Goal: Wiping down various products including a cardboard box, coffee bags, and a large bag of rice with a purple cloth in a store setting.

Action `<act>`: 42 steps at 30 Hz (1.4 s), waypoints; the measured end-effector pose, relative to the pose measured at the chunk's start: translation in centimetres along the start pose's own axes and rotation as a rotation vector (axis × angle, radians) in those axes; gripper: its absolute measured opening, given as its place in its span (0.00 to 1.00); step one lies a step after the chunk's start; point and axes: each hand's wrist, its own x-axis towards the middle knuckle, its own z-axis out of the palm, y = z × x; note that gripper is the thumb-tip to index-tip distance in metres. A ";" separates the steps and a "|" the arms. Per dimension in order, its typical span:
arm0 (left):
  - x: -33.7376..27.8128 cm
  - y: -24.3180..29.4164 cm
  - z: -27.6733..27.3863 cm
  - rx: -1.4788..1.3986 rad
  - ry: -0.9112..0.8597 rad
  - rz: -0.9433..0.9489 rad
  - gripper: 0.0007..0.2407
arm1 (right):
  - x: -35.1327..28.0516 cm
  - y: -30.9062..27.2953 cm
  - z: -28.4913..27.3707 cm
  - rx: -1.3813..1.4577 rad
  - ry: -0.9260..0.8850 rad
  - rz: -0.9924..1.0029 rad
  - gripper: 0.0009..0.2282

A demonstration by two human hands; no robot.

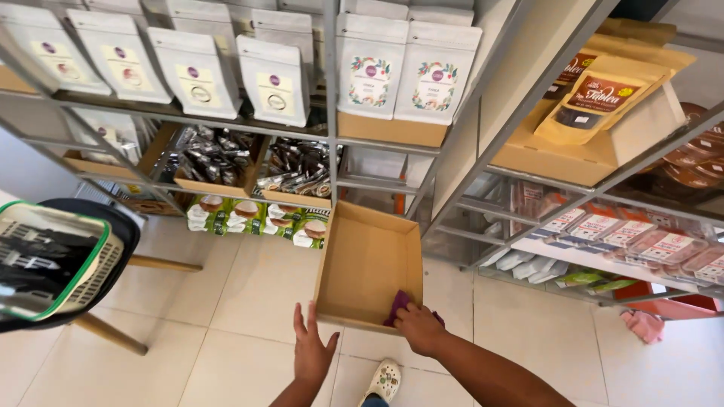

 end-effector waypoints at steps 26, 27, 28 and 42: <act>25.3 -11.4 12.4 0.634 -0.759 0.235 0.12 | 15.8 8.2 5.7 -0.309 -0.146 0.064 0.13; 26.1 -12.4 13.1 0.629 -0.748 0.228 0.11 | 16.4 8.2 5.7 -0.310 -0.178 0.067 0.13; 26.7 -12.4 13.1 0.630 -0.760 0.231 0.11 | 16.7 8.6 5.5 -0.302 -0.185 0.072 0.13; 38.8 -8.1 19.3 0.606 -0.488 0.147 0.12 | 25.1 16.7 3.5 0.013 0.377 0.666 0.26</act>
